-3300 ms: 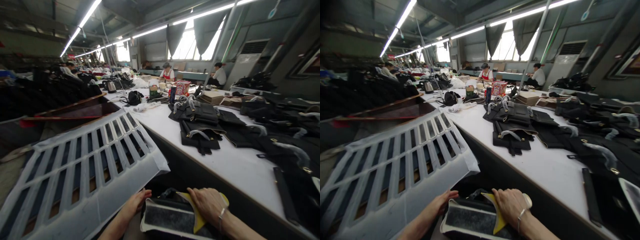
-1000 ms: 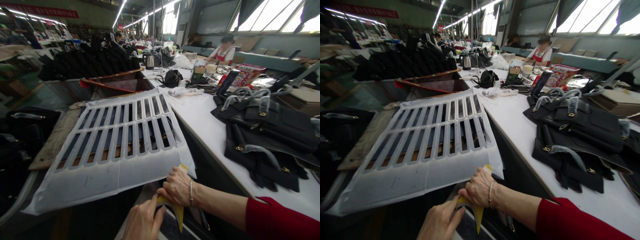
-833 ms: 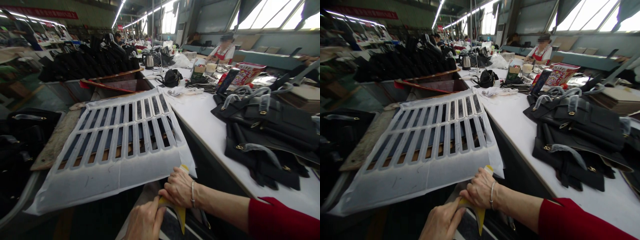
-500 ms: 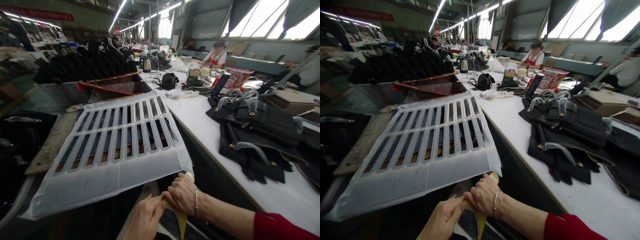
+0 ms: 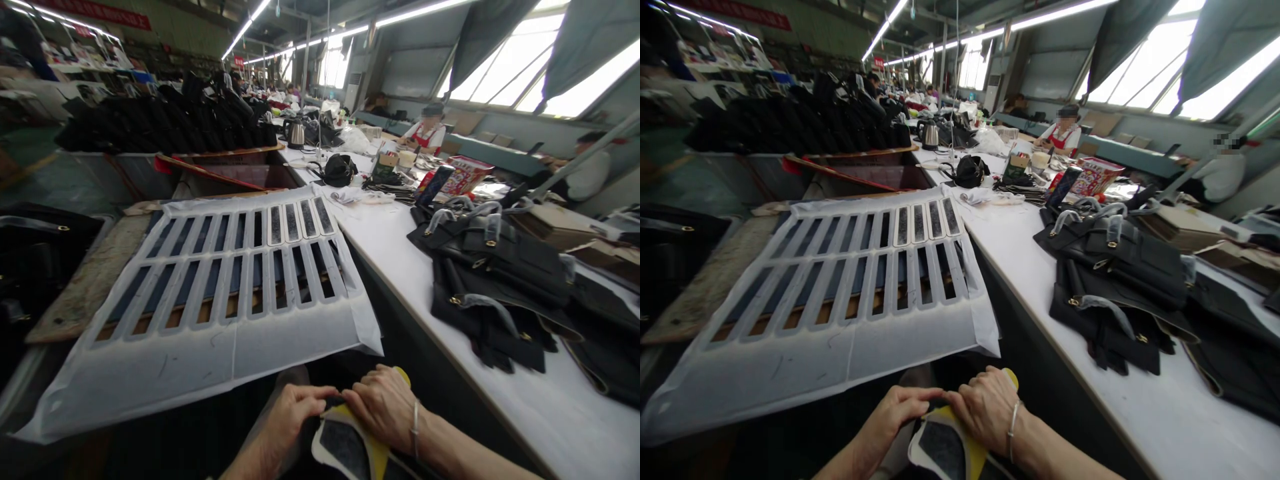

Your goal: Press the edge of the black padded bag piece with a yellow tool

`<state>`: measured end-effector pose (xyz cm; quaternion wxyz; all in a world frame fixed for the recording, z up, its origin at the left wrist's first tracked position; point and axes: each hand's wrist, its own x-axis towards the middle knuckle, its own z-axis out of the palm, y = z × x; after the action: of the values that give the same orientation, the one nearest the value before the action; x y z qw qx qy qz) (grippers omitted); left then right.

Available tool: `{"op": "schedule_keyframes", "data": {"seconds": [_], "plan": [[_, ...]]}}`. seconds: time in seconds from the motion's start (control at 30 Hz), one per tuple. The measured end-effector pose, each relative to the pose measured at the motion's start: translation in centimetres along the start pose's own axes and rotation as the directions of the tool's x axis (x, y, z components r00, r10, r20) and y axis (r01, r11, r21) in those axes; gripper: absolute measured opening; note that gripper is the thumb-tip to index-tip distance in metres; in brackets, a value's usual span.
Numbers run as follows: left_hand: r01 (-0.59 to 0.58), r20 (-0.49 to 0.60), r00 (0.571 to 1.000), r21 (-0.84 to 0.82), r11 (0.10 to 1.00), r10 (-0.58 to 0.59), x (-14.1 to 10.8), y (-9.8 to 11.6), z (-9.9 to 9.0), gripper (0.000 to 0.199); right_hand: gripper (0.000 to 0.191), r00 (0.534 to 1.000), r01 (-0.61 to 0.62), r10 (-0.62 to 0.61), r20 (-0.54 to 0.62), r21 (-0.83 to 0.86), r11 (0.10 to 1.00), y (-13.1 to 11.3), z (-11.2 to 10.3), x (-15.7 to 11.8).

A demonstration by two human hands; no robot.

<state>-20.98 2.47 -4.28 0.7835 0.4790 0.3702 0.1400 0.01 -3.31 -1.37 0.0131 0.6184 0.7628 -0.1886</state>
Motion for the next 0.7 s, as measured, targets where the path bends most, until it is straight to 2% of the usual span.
{"op": "schedule_keyframes", "data": {"seconds": [0.1, 0.2, 0.27, 0.5, 0.6, 0.67, 0.7], "plan": [[-0.006, 0.058, 0.998, -0.059, 0.998, 0.01, 0.3, 0.0, -0.1, 0.038, 0.063, 0.987, -0.161, 0.159, 0.025, 0.171, 0.972, 1.3, 0.3, -0.7], [0.005, 0.021, 1.0, -0.017, 1.0, -0.005, 0.8, -0.1, 0.0, 0.036, 0.071, 0.95, -0.307, 0.311, 0.023, 0.238, 0.921, 2.1, 0.4, -0.8], [0.02, -0.013, 1.0, 0.029, 0.999, -0.019, 1.0, -0.2, 0.1, 0.035, 0.071, 0.932, -0.355, 0.362, 0.026, 0.274, 0.894, 2.1, 0.5, -0.3], [-0.033, 0.029, 0.999, 0.142, 0.989, 0.029, 1.3, 0.0, 0.5, 0.035, 0.055, 0.931, -0.346, 0.364, 0.012, 0.345, 0.873, 1.6, 0.4, 1.8], [0.016, 0.06, 0.998, 0.01, 1.0, -0.017, 1.2, 0.0, 0.5, 0.038, 0.046, 0.938, -0.318, 0.348, 0.006, 0.418, 0.851, 2.2, -1.2, 1.5], [0.103, 0.06, 0.994, -0.165, 0.981, -0.094, 0.9, -0.8, 0.4, 0.054, 0.043, 0.945, -0.263, 0.328, 0.004, 0.607, 0.75, 2.6, -3.2, 0.5], [0.138, 0.037, 0.99, -0.24, 0.961, -0.133, 0.7, -1.4, 0.4, 0.063, 0.044, 0.946, -0.234, 0.324, 0.015, 0.724, 0.649, 2.6, -4.3, -0.4]]}}
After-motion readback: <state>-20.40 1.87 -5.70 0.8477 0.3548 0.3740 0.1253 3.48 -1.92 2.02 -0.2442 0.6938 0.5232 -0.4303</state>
